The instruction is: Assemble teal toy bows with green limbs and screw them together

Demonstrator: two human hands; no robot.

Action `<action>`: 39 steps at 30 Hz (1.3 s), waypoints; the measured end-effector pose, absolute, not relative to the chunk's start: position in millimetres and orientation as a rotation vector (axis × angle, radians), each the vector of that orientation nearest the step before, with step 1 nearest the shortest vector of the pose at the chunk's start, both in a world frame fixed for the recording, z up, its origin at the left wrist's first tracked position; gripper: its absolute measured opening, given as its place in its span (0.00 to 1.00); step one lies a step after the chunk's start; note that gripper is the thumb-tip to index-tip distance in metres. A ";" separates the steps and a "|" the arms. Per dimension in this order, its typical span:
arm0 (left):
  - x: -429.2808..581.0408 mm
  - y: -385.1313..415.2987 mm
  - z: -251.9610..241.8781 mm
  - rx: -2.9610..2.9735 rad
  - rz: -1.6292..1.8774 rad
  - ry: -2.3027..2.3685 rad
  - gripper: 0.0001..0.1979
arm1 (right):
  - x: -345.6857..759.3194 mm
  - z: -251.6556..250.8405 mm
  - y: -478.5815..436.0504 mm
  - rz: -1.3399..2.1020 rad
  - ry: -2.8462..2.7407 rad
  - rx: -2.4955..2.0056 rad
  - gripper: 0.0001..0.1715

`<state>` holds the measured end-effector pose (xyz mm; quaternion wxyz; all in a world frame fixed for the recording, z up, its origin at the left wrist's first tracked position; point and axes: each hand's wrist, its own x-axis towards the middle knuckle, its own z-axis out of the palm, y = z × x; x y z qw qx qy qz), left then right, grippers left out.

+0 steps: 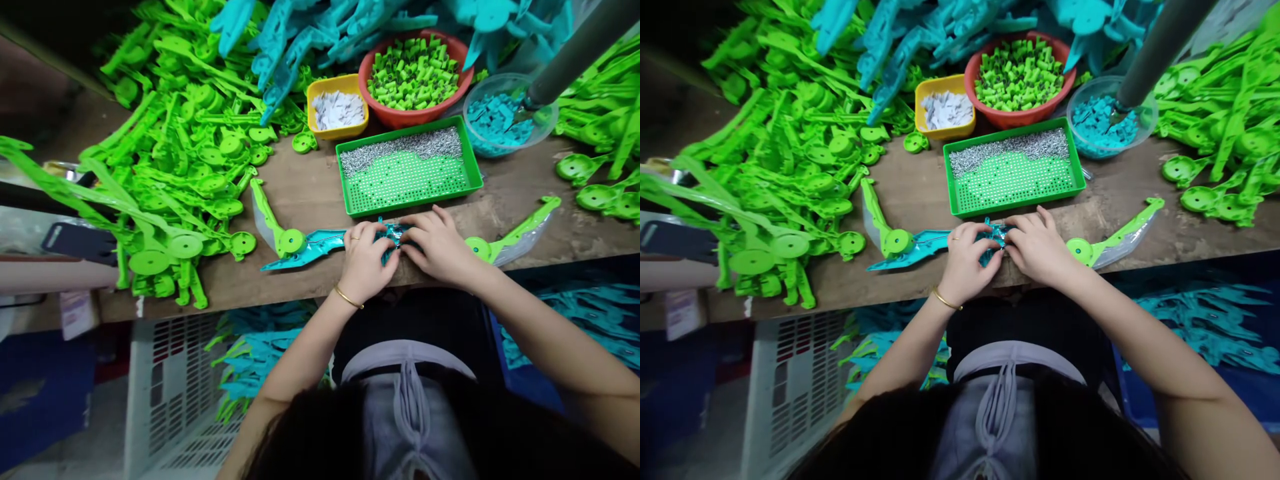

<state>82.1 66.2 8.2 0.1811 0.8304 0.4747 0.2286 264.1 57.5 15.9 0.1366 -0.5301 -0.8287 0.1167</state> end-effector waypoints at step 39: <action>79.9 60.2 -13.9 2.535 0.765 1.288 0.12 | 260.3 23.3 79.0 0.374 -2.596 -1.449 0.17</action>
